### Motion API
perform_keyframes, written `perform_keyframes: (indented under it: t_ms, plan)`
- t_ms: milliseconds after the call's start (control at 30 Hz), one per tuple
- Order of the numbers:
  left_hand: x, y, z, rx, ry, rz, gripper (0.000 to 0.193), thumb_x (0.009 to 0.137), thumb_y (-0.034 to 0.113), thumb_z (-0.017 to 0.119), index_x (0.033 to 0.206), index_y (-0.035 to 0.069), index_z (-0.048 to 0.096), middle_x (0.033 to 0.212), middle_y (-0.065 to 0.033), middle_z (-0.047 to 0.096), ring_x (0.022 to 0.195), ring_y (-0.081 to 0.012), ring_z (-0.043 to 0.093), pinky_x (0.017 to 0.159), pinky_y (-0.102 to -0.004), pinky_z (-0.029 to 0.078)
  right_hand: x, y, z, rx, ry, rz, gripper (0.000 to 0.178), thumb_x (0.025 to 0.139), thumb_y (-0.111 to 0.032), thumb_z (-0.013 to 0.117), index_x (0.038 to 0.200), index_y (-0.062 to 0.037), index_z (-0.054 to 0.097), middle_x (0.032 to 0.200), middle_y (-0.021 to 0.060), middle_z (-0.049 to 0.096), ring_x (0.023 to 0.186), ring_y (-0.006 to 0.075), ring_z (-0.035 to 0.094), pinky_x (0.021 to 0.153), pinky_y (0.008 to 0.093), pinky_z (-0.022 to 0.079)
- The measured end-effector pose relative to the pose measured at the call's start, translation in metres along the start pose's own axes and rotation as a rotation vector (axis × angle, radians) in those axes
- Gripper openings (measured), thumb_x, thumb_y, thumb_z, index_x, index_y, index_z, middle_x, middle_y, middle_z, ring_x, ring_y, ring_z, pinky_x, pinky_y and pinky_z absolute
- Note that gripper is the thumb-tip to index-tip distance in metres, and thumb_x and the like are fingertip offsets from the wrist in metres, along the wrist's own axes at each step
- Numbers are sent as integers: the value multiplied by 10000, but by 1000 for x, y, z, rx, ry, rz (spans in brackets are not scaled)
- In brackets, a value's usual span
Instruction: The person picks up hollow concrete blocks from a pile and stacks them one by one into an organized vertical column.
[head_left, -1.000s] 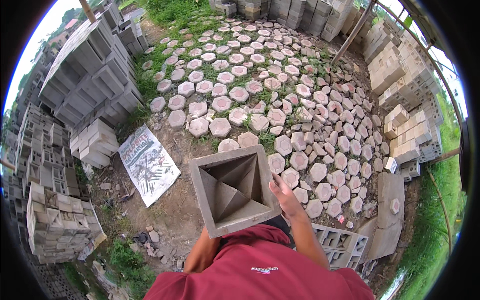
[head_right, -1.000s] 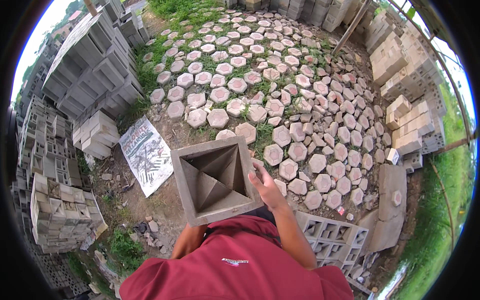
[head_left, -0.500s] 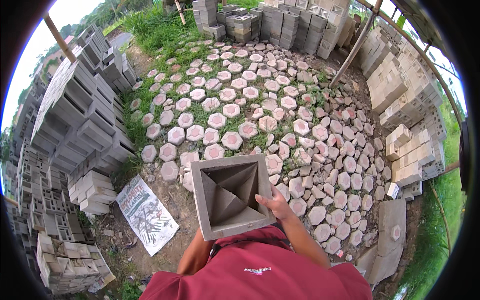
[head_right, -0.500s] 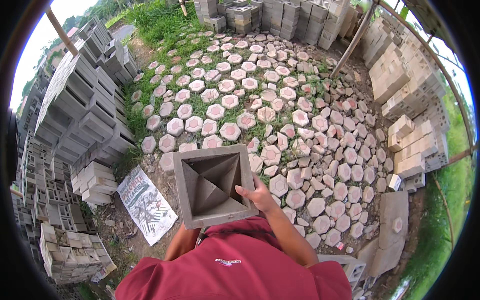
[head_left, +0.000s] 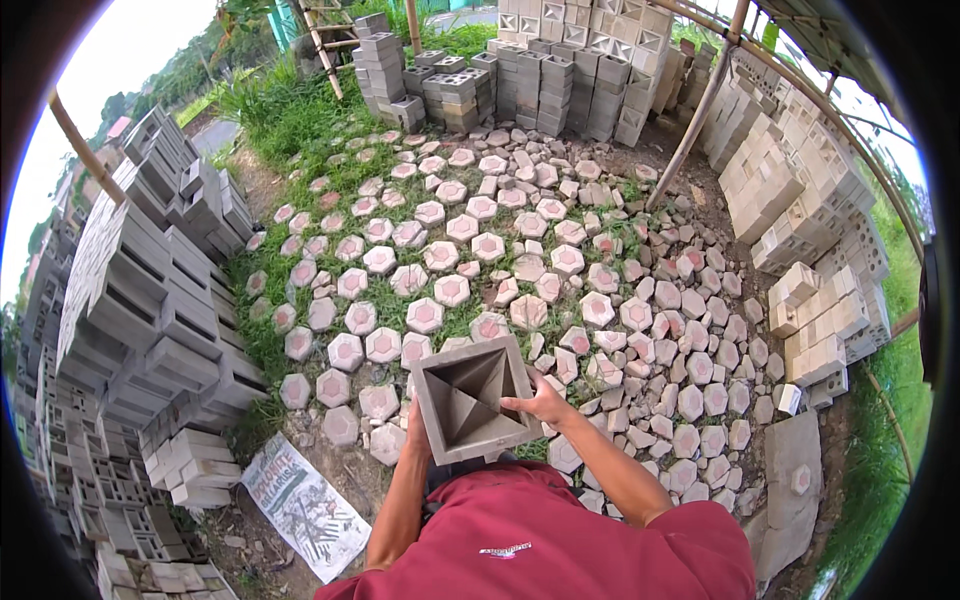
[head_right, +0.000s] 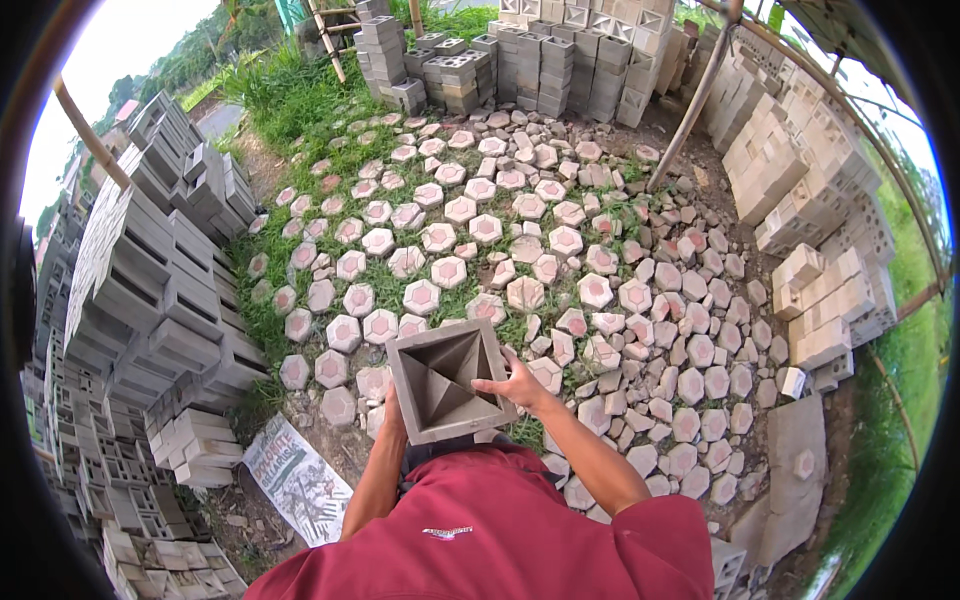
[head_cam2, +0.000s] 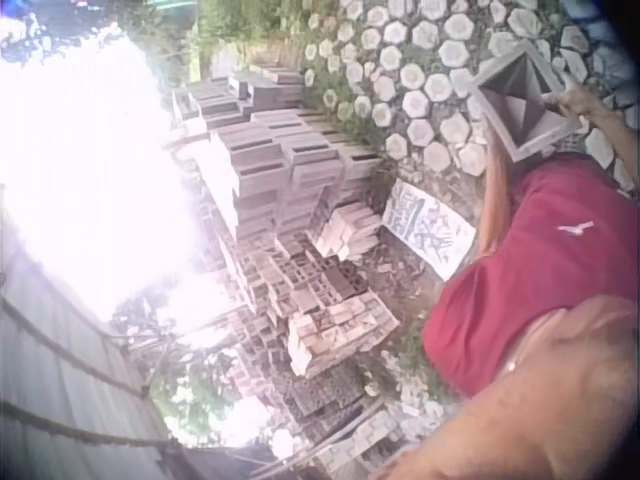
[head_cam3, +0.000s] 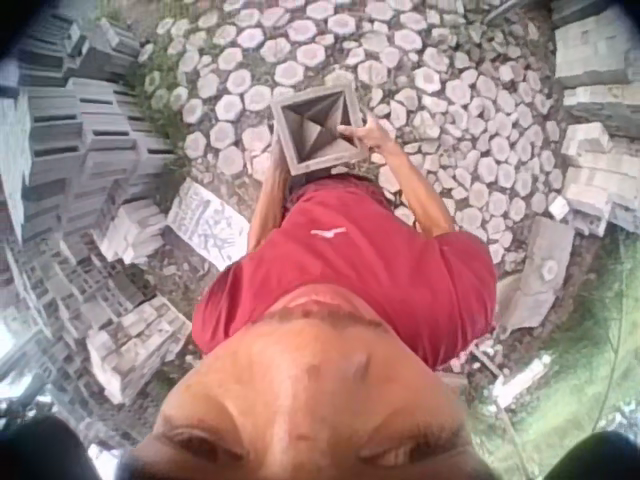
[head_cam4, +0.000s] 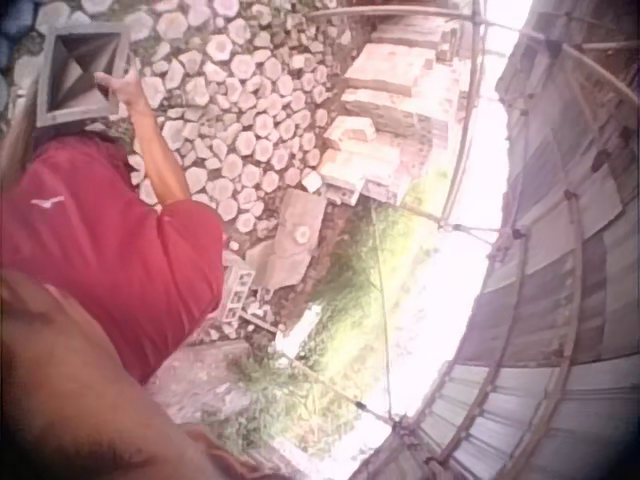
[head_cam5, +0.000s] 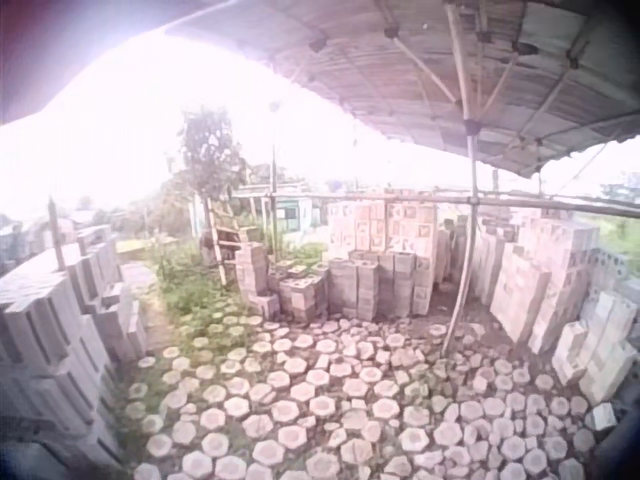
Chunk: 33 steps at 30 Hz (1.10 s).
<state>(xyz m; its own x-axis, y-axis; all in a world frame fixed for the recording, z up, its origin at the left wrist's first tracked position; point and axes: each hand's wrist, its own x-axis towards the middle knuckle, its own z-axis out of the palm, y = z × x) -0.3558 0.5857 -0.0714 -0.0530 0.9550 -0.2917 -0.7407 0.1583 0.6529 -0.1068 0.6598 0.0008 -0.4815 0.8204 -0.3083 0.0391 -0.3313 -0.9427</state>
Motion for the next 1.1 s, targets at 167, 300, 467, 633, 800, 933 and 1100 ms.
perform_keyframes:
  t_ms: [167,300,467,633,800,933,1100]
  plan:
    - [91,40,9,49,-30,-145,661,971,538,315,1404,42,370,1352,-131,483,1222,-266,488,1051,-390,375,51,-2,-9,129,227,22,980,793,-556,683,1426,58,254,1388,189,419,1306,256,371,1086,356,274]
    - [156,72,5,41,32,-305,603,961,524,344,1328,65,478,1251,-120,564,1114,-266,561,986,-418,442,97,-39,-15,329,354,-36,893,860,-642,513,1405,38,316,1384,186,431,1280,251,411,1076,361,296]
    - [233,92,0,54,-62,-339,582,960,508,375,1300,54,504,1205,-97,592,1065,-233,579,938,-379,468,155,-37,-22,796,593,94,930,781,-765,484,1290,14,477,1222,156,573,1076,226,579,928,376,458]
    - [297,117,41,156,-132,-440,640,966,526,361,1376,39,420,1328,-121,508,1177,-257,509,1030,-377,384,210,-44,-46,844,641,71,772,870,-671,451,1289,-25,510,1216,138,586,1062,241,585,950,361,451]
    - [391,128,53,189,-190,-483,658,970,518,372,1431,50,350,1432,-97,406,1288,-237,406,1080,-339,303,270,-84,-74,850,628,-11,595,954,-516,431,1261,-19,542,1148,91,626,1004,180,614,880,320,491]
    - [476,141,75,255,-193,-387,645,968,510,389,1421,51,374,1418,-98,426,1275,-233,424,1069,-332,320,350,-99,-121,837,537,-145,529,981,-463,398,1277,-47,535,1173,73,614,1044,175,594,913,312,472]
    - [563,165,136,162,-119,-392,589,973,480,391,1378,55,435,1335,-108,512,1182,-242,505,1037,-353,370,452,-121,-192,768,492,-91,528,979,-461,383,1305,-66,509,1232,79,583,1094,208,559,957,341,431]
